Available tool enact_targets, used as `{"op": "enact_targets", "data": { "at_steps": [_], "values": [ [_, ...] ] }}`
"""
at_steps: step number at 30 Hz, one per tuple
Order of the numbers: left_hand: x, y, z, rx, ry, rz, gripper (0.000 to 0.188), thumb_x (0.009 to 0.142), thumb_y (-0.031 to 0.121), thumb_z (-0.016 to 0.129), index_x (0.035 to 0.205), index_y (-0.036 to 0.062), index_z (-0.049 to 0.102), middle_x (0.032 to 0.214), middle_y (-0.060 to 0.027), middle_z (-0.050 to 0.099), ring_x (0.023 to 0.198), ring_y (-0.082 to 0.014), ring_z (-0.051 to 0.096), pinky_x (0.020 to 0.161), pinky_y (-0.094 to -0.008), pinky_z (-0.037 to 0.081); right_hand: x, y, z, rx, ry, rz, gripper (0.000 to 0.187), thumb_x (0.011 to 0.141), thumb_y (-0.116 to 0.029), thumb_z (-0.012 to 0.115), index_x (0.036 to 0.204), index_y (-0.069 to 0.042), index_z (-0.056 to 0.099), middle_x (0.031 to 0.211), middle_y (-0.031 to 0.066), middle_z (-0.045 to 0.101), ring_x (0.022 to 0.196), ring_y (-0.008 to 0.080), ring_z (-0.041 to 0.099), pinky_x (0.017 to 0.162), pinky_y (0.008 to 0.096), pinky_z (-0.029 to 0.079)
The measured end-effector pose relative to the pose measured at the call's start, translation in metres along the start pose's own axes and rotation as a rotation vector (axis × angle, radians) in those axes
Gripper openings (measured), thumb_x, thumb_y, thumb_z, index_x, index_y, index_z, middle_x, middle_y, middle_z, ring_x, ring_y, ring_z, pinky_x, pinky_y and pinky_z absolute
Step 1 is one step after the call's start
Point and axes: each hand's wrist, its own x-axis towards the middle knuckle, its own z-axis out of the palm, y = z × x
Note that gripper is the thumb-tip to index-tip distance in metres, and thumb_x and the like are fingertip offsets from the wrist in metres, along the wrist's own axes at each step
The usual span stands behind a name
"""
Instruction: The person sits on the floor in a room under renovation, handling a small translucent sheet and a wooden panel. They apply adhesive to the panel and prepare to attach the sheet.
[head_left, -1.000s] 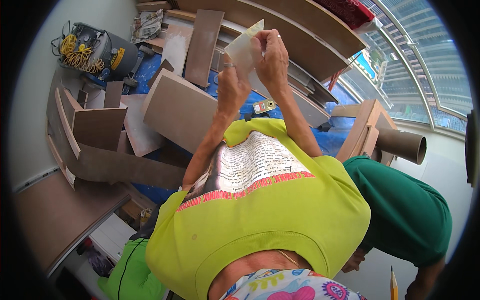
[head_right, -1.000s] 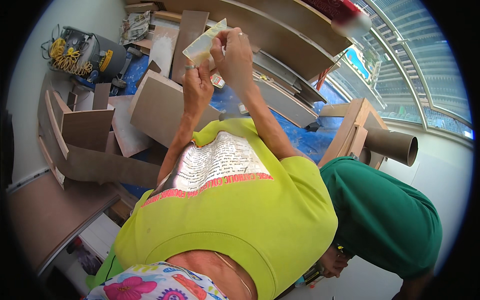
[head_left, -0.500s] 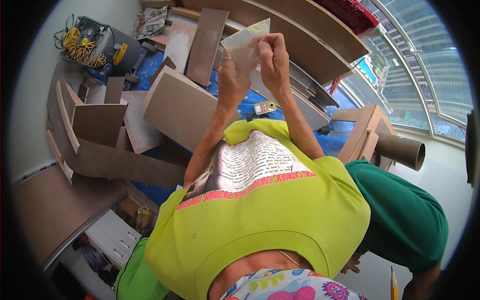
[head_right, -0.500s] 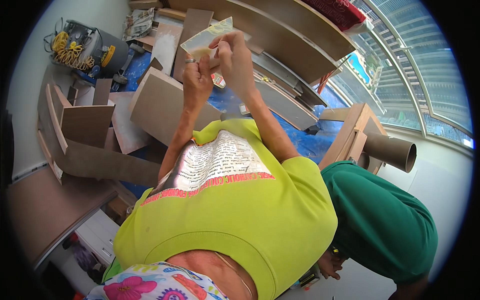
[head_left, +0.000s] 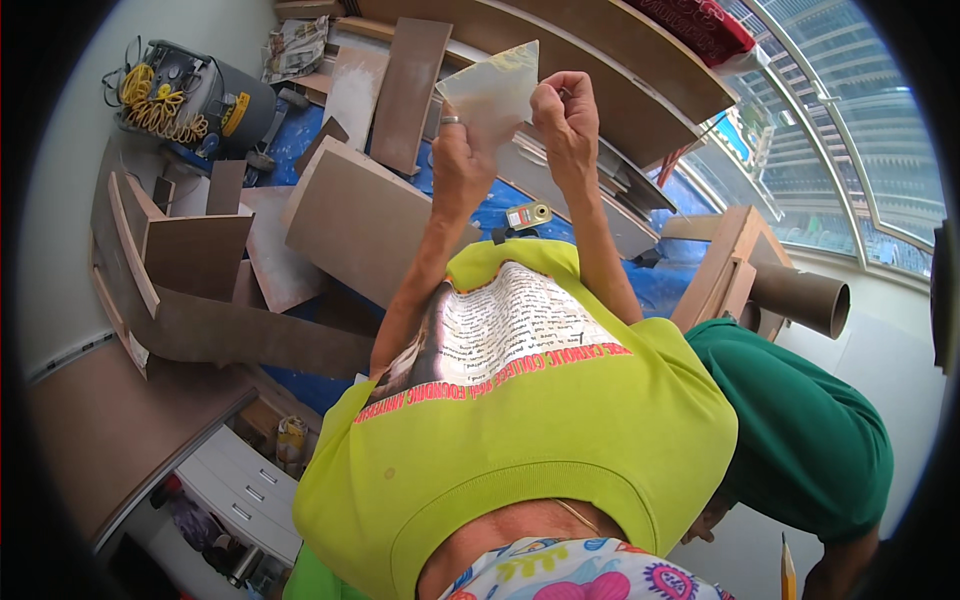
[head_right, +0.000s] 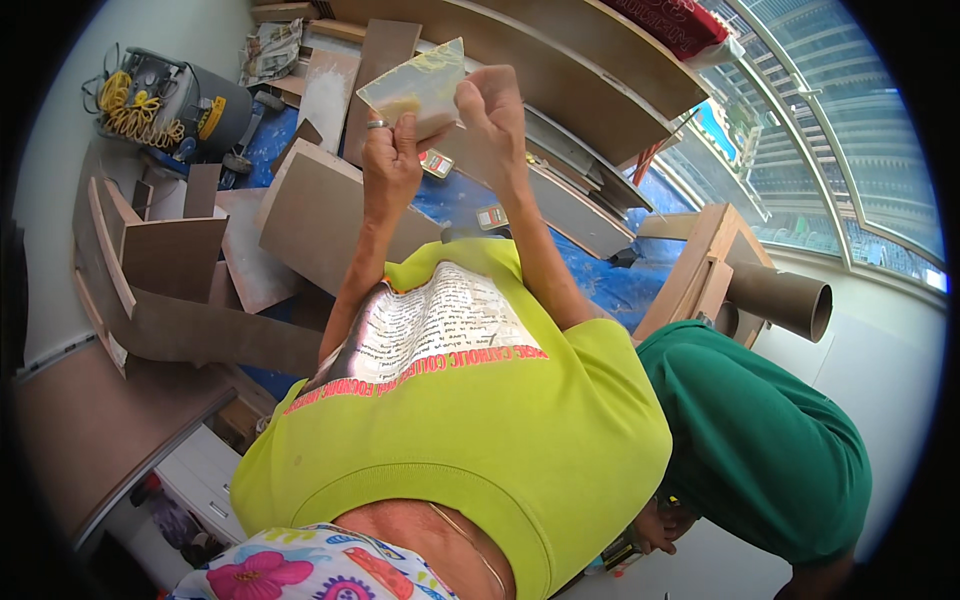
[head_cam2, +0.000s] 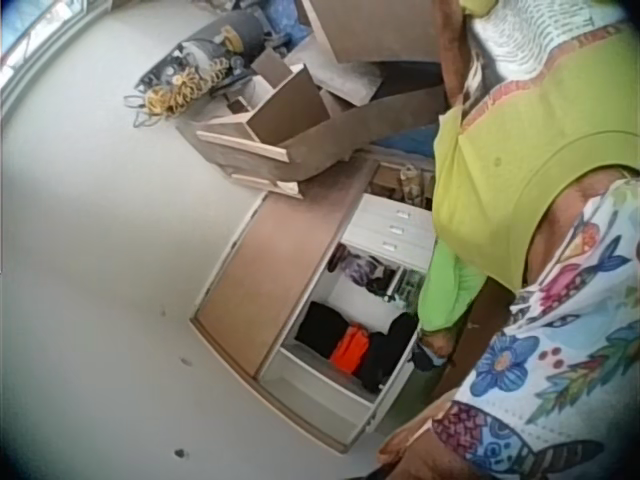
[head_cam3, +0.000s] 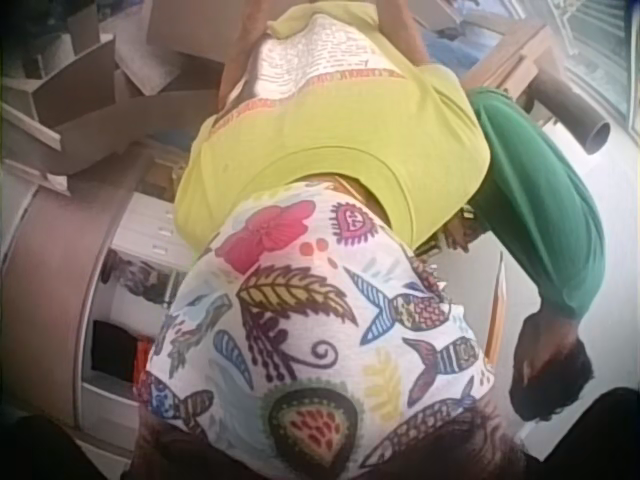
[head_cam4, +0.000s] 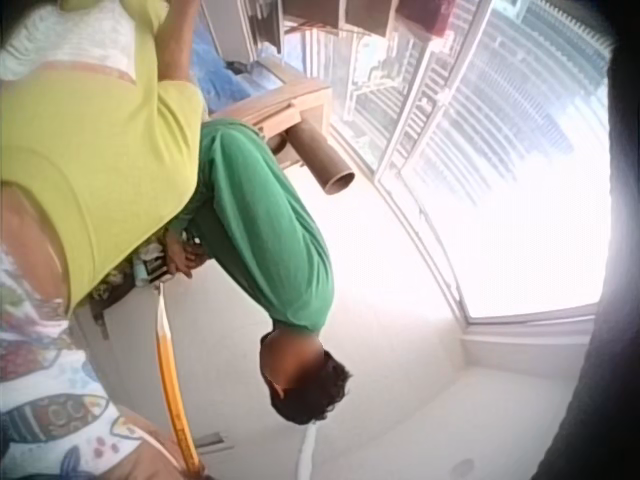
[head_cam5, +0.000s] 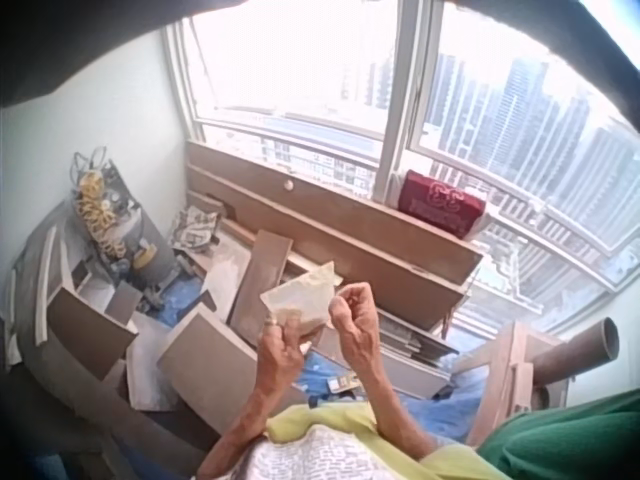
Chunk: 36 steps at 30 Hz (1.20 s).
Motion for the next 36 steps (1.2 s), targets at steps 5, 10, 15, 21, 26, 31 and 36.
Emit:
{"op": "enact_targets", "data": {
  "at_steps": [5, 10, 15, 21, 26, 31, 36],
  "values": [
    [0.007, -0.013, -0.015, -0.048, 0.051, -0.077, 0.03, 0.106, 0.012, 0.039, 0.126, -0.01, 0.038, 0.114, -0.0247, 0.062, 0.096, -0.033, 0.071, 0.082, -0.0363, 0.064, 0.006, -0.006, -0.034, -0.143, 0.12, -0.086, 0.021, 0.095, -0.009, 0.06, 0.112, -0.005, 0.048, 0.08, -0.0025, 0.049, 0.068, 0.003, 0.043, 0.058, 0.0195, 0.036],
    [0.013, -0.017, -0.02, -0.184, -0.086, -0.173, 0.034, 0.106, 0.012, 0.037, 0.131, -0.01, 0.03, 0.116, -0.0258, 0.06, 0.099, -0.0359, 0.07, 0.084, -0.0381, 0.063, 0.005, -0.015, -0.064, -0.359, 0.172, -0.131, 0.017, 0.094, -0.008, 0.063, 0.11, -0.003, 0.059, 0.087, 0.0029, 0.063, 0.081, 0.0089, 0.059, 0.072, 0.0235, 0.048],
    [0.009, 0.018, -0.002, -0.395, -0.119, -0.282, 0.034, 0.107, 0.014, 0.034, 0.136, -0.0034, 0.031, 0.122, -0.0264, 0.059, 0.101, -0.0359, 0.069, 0.084, -0.0372, 0.063, -0.001, -0.018, -0.057, -0.318, 0.075, 0.023, 0.015, 0.095, -0.007, 0.053, 0.105, -0.002, 0.064, 0.084, 0.0039, 0.063, 0.075, 0.0108, 0.061, 0.069, 0.0247, 0.051],
    [0.007, 0.021, 0.013, -0.359, -0.195, -0.273, 0.034, 0.107, 0.014, 0.035, 0.136, -0.0047, 0.032, 0.123, -0.0246, 0.059, 0.101, -0.0354, 0.07, 0.084, -0.037, 0.063, -0.01, -0.02, -0.064, -0.425, 0.201, -0.083, 0.022, 0.098, -0.018, 0.041, 0.094, -0.002, 0.055, 0.067, 0.0086, 0.051, 0.061, 0.0187, 0.051, 0.06, 0.0347, 0.043],
    [0.009, 0.022, 0.031, -0.376, -0.291, -0.255, 0.037, 0.107, 0.015, 0.035, 0.132, -0.0123, 0.034, 0.119, -0.0279, 0.06, 0.1, -0.0377, 0.069, 0.086, -0.0376, 0.062, -0.015, -0.024, -0.092, -0.501, 0.244, -0.031, 0.032, 0.103, -0.028, 0.041, 0.092, -0.001, 0.053, 0.066, 0.0132, 0.051, 0.061, 0.0274, 0.052, 0.061, 0.0387, 0.042],
    [0.009, 0.012, 0.044, -0.339, -0.337, -0.277, 0.036, 0.107, 0.014, 0.035, 0.133, -0.0114, 0.034, 0.119, -0.0282, 0.06, 0.1, -0.0382, 0.069, 0.086, -0.0393, 0.062, -0.013, -0.017, -0.112, -0.492, 0.291, 0.015, 0.051, 0.104, -0.047, 0.043, 0.085, -0.001, 0.056, 0.064, 0.0146, 0.054, 0.059, 0.0294, 0.054, 0.059, 0.0404, 0.043],
    [0.011, 0.014, 0.055, -0.392, -0.339, -0.291, 0.037, 0.107, 0.014, 0.035, 0.136, -0.0083, 0.031, 0.122, -0.0281, 0.058, 0.102, -0.0387, 0.068, 0.086, -0.0401, 0.062, -0.007, -0.019, -0.13, -0.428, 0.27, 0.153, 0.048, 0.098, -0.042, 0.059, 0.073, -0.001, 0.06, 0.062, 0.0089, 0.055, 0.057, 0.0183, 0.053, 0.057, 0.0337, 0.043]
  ]
}}
